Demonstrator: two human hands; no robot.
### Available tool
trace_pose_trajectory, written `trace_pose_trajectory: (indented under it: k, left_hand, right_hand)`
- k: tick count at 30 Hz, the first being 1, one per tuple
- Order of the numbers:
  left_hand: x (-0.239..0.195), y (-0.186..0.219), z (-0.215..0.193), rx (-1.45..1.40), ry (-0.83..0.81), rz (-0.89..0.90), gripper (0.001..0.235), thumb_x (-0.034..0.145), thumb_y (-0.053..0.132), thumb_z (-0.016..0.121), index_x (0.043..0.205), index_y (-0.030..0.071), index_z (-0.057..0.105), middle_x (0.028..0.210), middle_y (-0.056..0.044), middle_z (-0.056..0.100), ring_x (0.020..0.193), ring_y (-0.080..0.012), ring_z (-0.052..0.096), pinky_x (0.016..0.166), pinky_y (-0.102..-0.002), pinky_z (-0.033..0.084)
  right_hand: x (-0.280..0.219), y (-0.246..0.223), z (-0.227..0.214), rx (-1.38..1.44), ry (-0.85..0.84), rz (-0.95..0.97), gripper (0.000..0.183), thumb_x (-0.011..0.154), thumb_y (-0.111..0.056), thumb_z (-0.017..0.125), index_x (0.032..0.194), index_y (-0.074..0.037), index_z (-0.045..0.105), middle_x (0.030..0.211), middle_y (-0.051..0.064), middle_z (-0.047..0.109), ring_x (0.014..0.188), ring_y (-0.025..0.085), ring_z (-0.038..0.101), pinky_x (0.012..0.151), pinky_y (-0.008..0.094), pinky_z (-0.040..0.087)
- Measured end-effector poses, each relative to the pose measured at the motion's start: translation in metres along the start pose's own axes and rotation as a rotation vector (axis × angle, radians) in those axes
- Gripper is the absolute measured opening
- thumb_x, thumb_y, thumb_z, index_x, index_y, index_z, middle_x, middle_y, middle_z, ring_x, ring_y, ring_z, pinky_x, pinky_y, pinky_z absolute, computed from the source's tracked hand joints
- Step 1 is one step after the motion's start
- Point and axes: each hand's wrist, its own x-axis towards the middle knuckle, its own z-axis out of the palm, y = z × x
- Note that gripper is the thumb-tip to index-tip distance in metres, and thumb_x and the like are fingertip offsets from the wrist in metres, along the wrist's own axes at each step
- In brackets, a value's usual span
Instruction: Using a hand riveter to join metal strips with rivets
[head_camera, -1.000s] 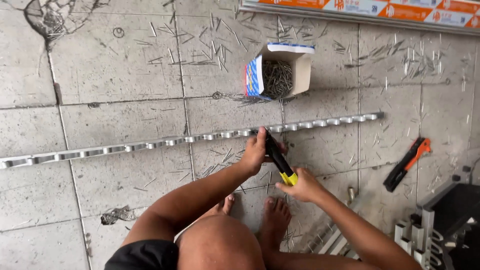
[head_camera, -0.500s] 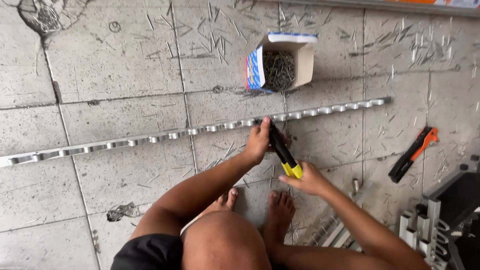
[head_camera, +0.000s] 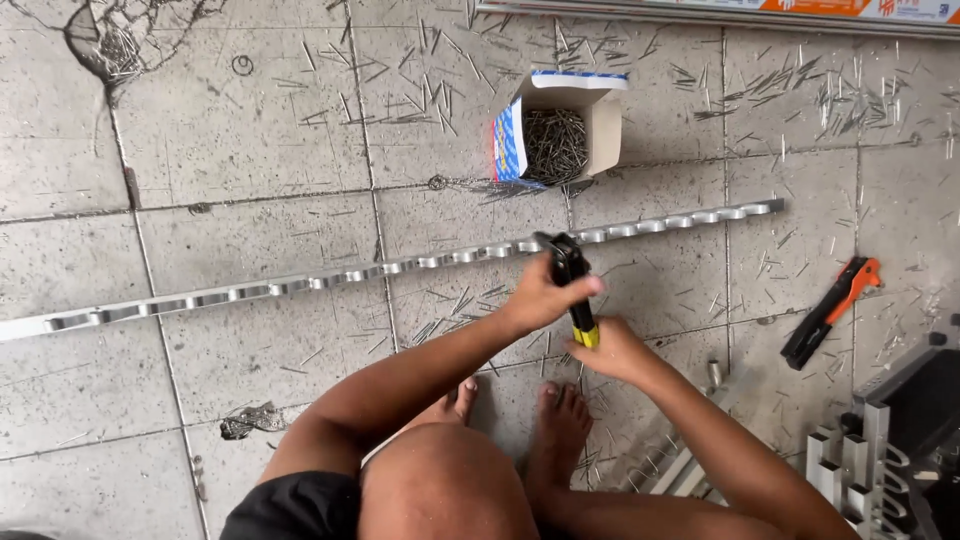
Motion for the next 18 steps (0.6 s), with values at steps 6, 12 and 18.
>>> trace_pose_trajectory:
  k: [6, 12, 18]
  left_hand:
    - [0.004, 0.087, -0.035, 0.524, -0.326, 0.454, 0.051, 0.062, 0.038, 0.093, 0.086, 0.004, 0.065, 0.070, -0.008, 0.064, 0.063, -0.0223, 0.064, 0.058, -0.031, 0.055]
    - [-0.049, 0.149, -0.055, 0.988, -0.423, 0.385, 0.048, 0.063, 0.034, 0.093, 0.081, -0.002, 0.066, 0.068, -0.019, 0.069, 0.067, -0.0370, 0.069, 0.059, -0.045, 0.057]
    - [-0.090, 0.111, -0.059, 1.605, -0.509, 0.080, 0.058, 0.056, 0.049, 0.092, 0.092, 0.011, 0.068, 0.080, -0.012, 0.073, 0.082, -0.0368, 0.075, 0.068, -0.048, 0.063]
  right_hand:
    - [-0.069, -0.072, -0.127, -0.073, -0.481, 0.004, 0.024, 0.082, -0.027, 0.073, 0.080, -0.003, 0.073, 0.063, 0.011, 0.080, 0.055, 0.020, 0.078, 0.055, 0.031, 0.062]
    - [0.002, -0.124, -0.143, -0.217, -0.357, -0.330, 0.023, 0.093, -0.022, 0.067, 0.104, -0.004, 0.077, 0.083, 0.014, 0.080, 0.073, 0.026, 0.076, 0.072, 0.038, 0.060]
    - [0.192, -0.115, -0.100, -0.591, 0.283, -0.756, 0.021, 0.094, -0.015, 0.063, 0.110, -0.008, 0.073, 0.100, 0.015, 0.071, 0.092, 0.033, 0.073, 0.078, 0.042, 0.061]
